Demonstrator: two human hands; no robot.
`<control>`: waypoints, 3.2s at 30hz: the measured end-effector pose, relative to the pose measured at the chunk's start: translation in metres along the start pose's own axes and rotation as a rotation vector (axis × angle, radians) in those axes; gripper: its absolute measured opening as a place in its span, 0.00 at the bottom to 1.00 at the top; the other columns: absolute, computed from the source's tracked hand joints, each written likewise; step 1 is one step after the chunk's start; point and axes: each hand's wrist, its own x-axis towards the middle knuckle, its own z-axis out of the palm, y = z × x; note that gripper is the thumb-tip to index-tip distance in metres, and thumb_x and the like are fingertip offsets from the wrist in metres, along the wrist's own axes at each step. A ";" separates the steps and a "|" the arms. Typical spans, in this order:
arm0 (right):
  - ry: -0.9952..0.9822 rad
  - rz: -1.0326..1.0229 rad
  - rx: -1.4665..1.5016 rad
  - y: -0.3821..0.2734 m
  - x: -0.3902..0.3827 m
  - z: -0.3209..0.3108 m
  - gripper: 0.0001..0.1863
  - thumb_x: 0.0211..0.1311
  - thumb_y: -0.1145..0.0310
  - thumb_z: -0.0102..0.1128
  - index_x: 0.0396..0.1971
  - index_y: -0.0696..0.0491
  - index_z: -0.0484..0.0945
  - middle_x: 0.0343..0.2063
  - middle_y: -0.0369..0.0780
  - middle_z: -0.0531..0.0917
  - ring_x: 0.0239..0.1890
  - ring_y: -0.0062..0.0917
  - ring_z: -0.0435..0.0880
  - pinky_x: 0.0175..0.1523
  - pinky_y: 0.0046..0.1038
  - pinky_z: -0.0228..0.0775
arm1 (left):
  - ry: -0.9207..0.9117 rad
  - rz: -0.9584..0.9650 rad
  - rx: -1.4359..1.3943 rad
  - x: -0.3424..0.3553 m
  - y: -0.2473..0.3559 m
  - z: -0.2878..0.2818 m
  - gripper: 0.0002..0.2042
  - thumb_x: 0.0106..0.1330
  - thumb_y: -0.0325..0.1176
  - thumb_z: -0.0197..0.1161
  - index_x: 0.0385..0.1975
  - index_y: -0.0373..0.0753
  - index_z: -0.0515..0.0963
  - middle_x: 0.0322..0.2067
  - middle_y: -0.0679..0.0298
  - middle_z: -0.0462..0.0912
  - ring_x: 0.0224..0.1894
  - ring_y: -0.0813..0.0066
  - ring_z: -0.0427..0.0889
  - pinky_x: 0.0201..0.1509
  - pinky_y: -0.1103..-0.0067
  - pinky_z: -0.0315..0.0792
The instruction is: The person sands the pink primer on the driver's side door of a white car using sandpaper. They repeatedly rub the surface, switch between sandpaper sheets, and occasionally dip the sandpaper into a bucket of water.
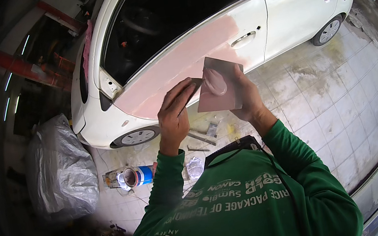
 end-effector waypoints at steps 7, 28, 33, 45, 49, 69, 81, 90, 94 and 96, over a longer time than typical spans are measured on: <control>-0.004 0.012 -0.454 -0.022 -0.011 0.026 0.34 0.79 0.45 0.45 0.68 0.59 0.66 0.59 0.46 0.78 0.59 0.32 0.78 0.61 0.33 0.73 | -0.001 -0.120 0.050 -0.018 -0.049 -0.029 0.26 0.60 0.12 0.52 0.54 0.42 0.84 0.54 0.57 0.85 0.56 0.56 0.84 0.61 0.67 0.79; 0.018 0.032 -0.049 0.000 0.003 0.016 0.29 0.80 0.51 0.42 0.67 0.59 0.65 0.58 0.46 0.79 0.59 0.34 0.81 0.63 0.36 0.75 | 0.061 0.044 -0.003 -0.009 -0.005 0.014 0.21 0.62 0.13 0.57 0.55 0.34 0.81 0.57 0.50 0.81 0.62 0.52 0.79 0.68 0.64 0.73; 0.022 0.011 0.018 0.002 -0.011 -0.005 0.36 0.79 0.42 0.39 0.71 0.56 0.61 0.65 0.45 0.74 0.65 0.35 0.76 0.69 0.40 0.69 | -0.006 -0.111 0.073 -0.018 -0.027 0.004 0.24 0.59 0.12 0.57 0.55 0.40 0.83 0.60 0.56 0.80 0.63 0.54 0.78 0.66 0.66 0.75; 0.216 0.055 -1.068 -0.004 -0.013 0.021 0.33 0.75 0.43 0.52 0.52 0.66 0.75 0.43 0.45 0.84 0.49 0.24 0.83 0.49 0.26 0.78 | -0.130 -0.039 -0.039 0.002 -0.025 -0.006 0.24 0.56 0.11 0.54 0.49 0.41 0.86 0.52 0.57 0.86 0.56 0.58 0.84 0.59 0.69 0.79; 0.339 0.029 -0.361 0.002 0.021 -0.041 0.27 0.78 0.53 0.51 0.57 0.65 0.73 0.45 0.46 0.85 0.44 0.30 0.87 0.47 0.32 0.82 | -0.337 0.028 -0.048 -0.019 -0.011 0.031 0.23 0.52 0.11 0.56 0.46 0.38 0.86 0.50 0.58 0.87 0.57 0.59 0.83 0.63 0.68 0.76; 0.096 -0.359 -0.299 -0.019 0.014 -0.018 0.30 0.81 0.49 0.43 0.66 0.59 0.67 0.51 0.41 0.81 0.48 0.29 0.81 0.53 0.31 0.76 | 0.361 -0.644 -0.953 -0.048 -0.042 0.025 0.21 0.65 0.16 0.53 0.58 0.33 0.76 0.55 0.52 0.81 0.59 0.59 0.80 0.64 0.67 0.75; -0.087 -0.420 -1.091 0.013 -0.002 -0.020 0.32 0.80 0.48 0.45 0.65 0.63 0.67 0.50 0.46 0.80 0.55 0.28 0.77 0.61 0.30 0.69 | 0.446 -1.159 -1.578 -0.037 -0.033 0.049 0.18 0.67 0.18 0.52 0.58 0.28 0.71 0.54 0.50 0.79 0.57 0.55 0.81 0.67 0.61 0.75; 0.028 -0.071 -1.017 -0.006 0.000 -0.057 0.30 0.79 0.48 0.46 0.65 0.59 0.69 0.52 0.45 0.82 0.51 0.32 0.82 0.51 0.31 0.76 | 0.519 -0.298 -0.680 0.031 -0.004 0.034 0.18 0.66 0.15 0.55 0.56 0.29 0.74 0.52 0.52 0.79 0.53 0.61 0.82 0.63 0.71 0.74; 0.004 -0.015 -0.030 -0.002 0.010 -0.026 0.29 0.76 0.49 0.50 0.66 0.55 0.67 0.52 0.43 0.82 0.49 0.29 0.84 0.47 0.31 0.79 | 0.129 0.062 -0.297 0.009 0.026 0.039 0.17 0.62 0.15 0.60 0.51 0.34 0.83 0.52 0.51 0.79 0.59 0.54 0.79 0.64 0.66 0.75; -0.047 0.006 0.041 0.001 0.009 -0.045 0.30 0.77 0.47 0.48 0.67 0.53 0.66 0.56 0.41 0.80 0.55 0.30 0.82 0.54 0.37 0.77 | 0.080 0.044 -0.147 -0.012 0.005 0.054 0.19 0.61 0.14 0.59 0.52 0.36 0.83 0.53 0.52 0.80 0.59 0.53 0.79 0.63 0.66 0.75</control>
